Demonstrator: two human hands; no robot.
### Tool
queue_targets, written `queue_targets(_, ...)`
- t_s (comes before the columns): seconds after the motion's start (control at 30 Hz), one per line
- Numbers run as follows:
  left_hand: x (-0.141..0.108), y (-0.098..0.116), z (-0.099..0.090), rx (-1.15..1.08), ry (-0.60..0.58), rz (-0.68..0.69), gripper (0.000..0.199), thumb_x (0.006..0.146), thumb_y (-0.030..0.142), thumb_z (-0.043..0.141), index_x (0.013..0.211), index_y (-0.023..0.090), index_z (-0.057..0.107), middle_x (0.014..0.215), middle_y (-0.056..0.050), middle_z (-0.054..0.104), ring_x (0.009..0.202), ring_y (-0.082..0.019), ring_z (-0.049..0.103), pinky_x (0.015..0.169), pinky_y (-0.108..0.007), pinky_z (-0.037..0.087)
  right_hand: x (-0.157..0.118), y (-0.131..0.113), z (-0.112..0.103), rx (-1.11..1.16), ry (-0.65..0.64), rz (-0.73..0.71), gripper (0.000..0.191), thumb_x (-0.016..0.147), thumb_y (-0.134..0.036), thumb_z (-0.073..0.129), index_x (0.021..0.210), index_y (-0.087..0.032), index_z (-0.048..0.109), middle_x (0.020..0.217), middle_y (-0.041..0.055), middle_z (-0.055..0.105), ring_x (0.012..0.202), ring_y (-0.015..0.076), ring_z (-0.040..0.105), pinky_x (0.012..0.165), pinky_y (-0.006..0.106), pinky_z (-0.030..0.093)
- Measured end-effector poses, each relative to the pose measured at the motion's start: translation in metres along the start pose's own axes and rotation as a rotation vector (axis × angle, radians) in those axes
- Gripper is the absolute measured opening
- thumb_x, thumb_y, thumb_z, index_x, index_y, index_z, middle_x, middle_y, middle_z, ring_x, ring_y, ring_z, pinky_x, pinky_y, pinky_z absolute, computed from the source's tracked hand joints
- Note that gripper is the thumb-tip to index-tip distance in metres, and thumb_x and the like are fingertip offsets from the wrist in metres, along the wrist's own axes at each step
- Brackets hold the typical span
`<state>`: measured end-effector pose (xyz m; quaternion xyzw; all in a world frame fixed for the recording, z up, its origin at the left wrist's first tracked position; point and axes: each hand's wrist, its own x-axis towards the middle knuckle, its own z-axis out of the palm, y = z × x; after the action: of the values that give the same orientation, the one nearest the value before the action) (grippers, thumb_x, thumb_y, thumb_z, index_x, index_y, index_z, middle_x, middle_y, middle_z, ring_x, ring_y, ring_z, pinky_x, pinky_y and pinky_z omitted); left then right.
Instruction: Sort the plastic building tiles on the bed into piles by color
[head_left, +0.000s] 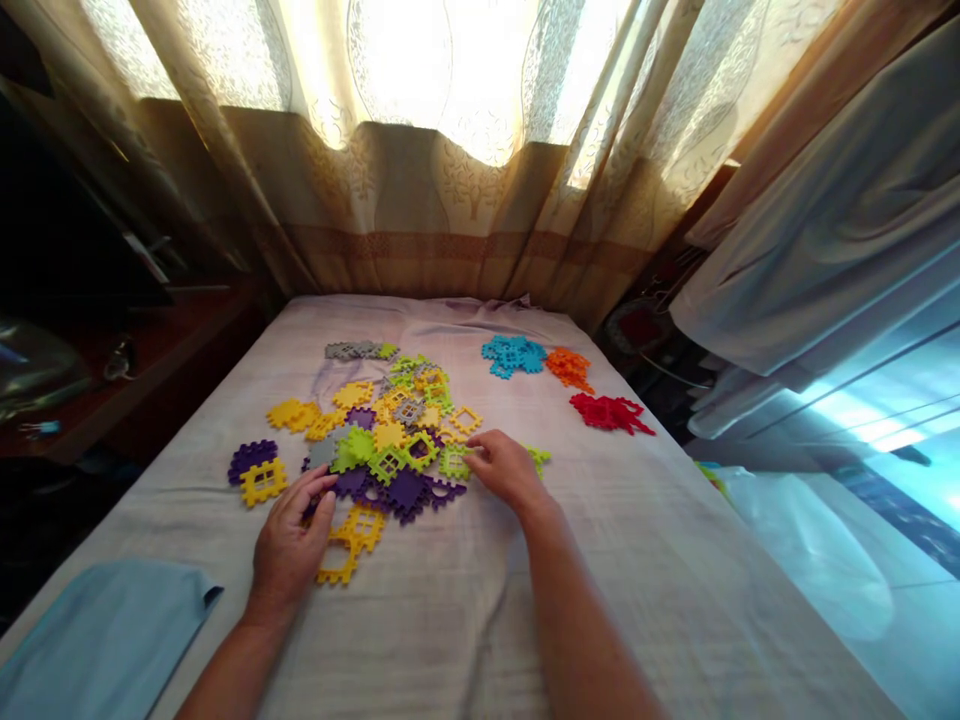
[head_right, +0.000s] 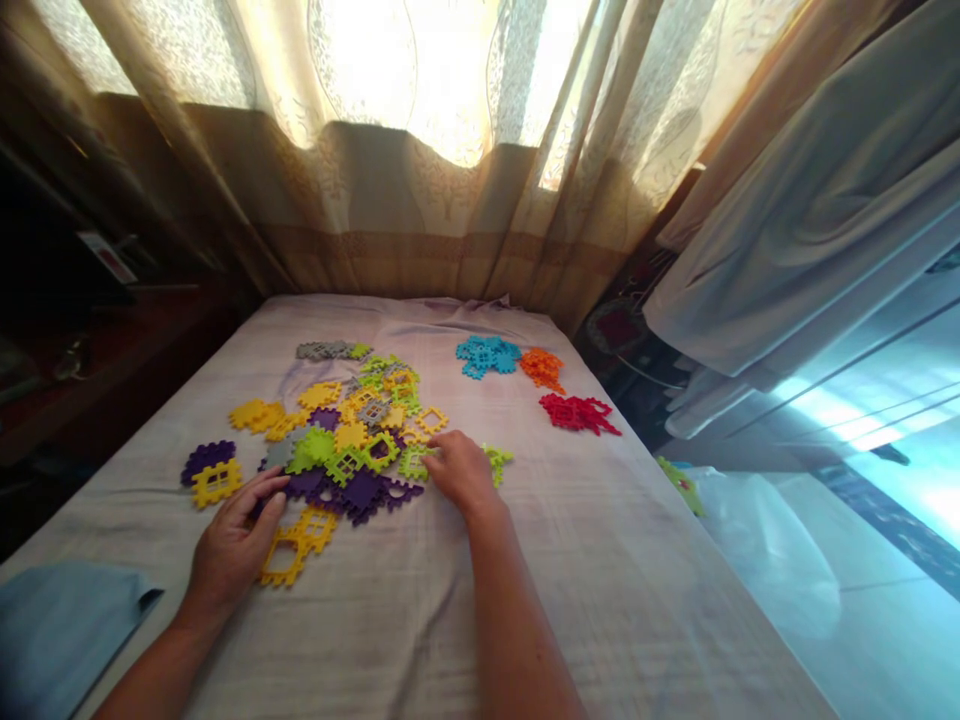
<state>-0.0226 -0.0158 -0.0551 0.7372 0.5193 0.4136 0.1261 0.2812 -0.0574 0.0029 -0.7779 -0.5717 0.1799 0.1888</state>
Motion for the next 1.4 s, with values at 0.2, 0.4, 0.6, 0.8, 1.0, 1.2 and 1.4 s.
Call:
queue_targets(0.2, -0.003, -0.003, -0.002, -0.010, -0.027, 0.011, 0.029, 0.090, 0.045, 0.052, 0.101, 0.025, 0.069, 0.123, -0.006, 0.069, 0.115, -0.024, 0.064, 0.105, -0.042, 0.049, -0.005, -0.012, 0.007, -0.177, -0.074, -0.061, 0.045, 0.078, -0.044, 0.073, 0.116, -0.021, 0.068, 0.121, 0.0100, 0.063, 0.114, 0.0238, 0.057, 0.094, 0.031, 0.043)
queue_targets(0.4, -0.003, -0.003, -0.003, -0.012, -0.053, 0.009, 0.028, 0.090, 0.045, 0.052, 0.101, 0.026, 0.069, 0.122, -0.005, 0.069, 0.115, -0.025, 0.064, 0.105, -0.042, 0.049, -0.004, -0.014, 0.012, -0.186, -0.050, -0.018, 0.050, 0.075, -0.043, 0.076, 0.116, -0.019, 0.063, 0.118, 0.0099, 0.064, 0.113, 0.0232, 0.058, 0.092, 0.030, 0.043)
queue_targets(0.6, -0.004, -0.002, -0.004, -0.013, -0.056, 0.004, 0.028, 0.090, 0.044, 0.052, 0.101, 0.025, 0.069, 0.123, -0.005, 0.069, 0.116, -0.025, 0.063, 0.106, -0.042, 0.048, -0.004, -0.006, -0.004, -0.154, -0.046, 0.012, 0.046, 0.080, -0.045, 0.072, 0.117, -0.022, 0.062, 0.113, 0.0067, 0.070, 0.100, 0.0205, 0.064, 0.082, 0.028, 0.044)
queue_targets(0.8, -0.004, -0.001, -0.002, -0.012, -0.045, -0.003, 0.029, 0.089, 0.045, 0.052, 0.100, 0.026, 0.070, 0.121, -0.005, 0.070, 0.116, -0.025, 0.064, 0.106, -0.043, 0.048, -0.007, 0.050, -0.038, -0.149, 0.068, 0.174, 0.043, 0.080, -0.042, 0.071, 0.117, -0.020, 0.065, 0.114, 0.0075, 0.070, 0.095, 0.0194, 0.066, 0.079, 0.028, 0.044)
queue_targets(1.0, -0.004, 0.000, -0.002, -0.006, -0.035, -0.003, 0.029, 0.089, 0.045, 0.052, 0.099, 0.025, 0.070, 0.121, -0.005, 0.070, 0.115, -0.025, 0.064, 0.107, -0.042, 0.048, -0.010, 0.080, -0.045, -0.172, 0.045, 0.254, 0.047, 0.074, -0.041, 0.076, 0.116, -0.021, 0.067, 0.115, 0.0087, 0.069, 0.098, 0.0214, 0.065, 0.082, 0.030, 0.046)
queue_targets(1.2, -0.005, 0.003, -0.002, -0.004, -0.030, -0.018, 0.030, 0.089, 0.045, 0.050, 0.099, 0.025, 0.070, 0.120, -0.006, 0.071, 0.114, -0.024, 0.064, 0.105, -0.041, 0.049, -0.010, 0.076, -0.046, -0.220, 0.019, 0.248, 0.058, 0.072, -0.038, 0.078, 0.125, -0.019, 0.065, 0.127, 0.0135, 0.064, 0.118, 0.0282, 0.059, 0.095, 0.035, 0.045)
queue_targets(1.4, -0.005, 0.005, -0.003, -0.020, -0.046, -0.025, 0.029, 0.089, 0.043, 0.051, 0.099, 0.024, 0.070, 0.121, -0.006, 0.070, 0.114, -0.024, 0.064, 0.105, -0.041, 0.048, -0.004, 0.033, -0.031, -0.154, 0.131, 0.021, 0.034, 0.086, -0.023, 0.059, 0.119, -0.021, 0.069, 0.124, 0.0084, 0.067, 0.114, 0.0219, 0.059, 0.100, 0.032, 0.041)
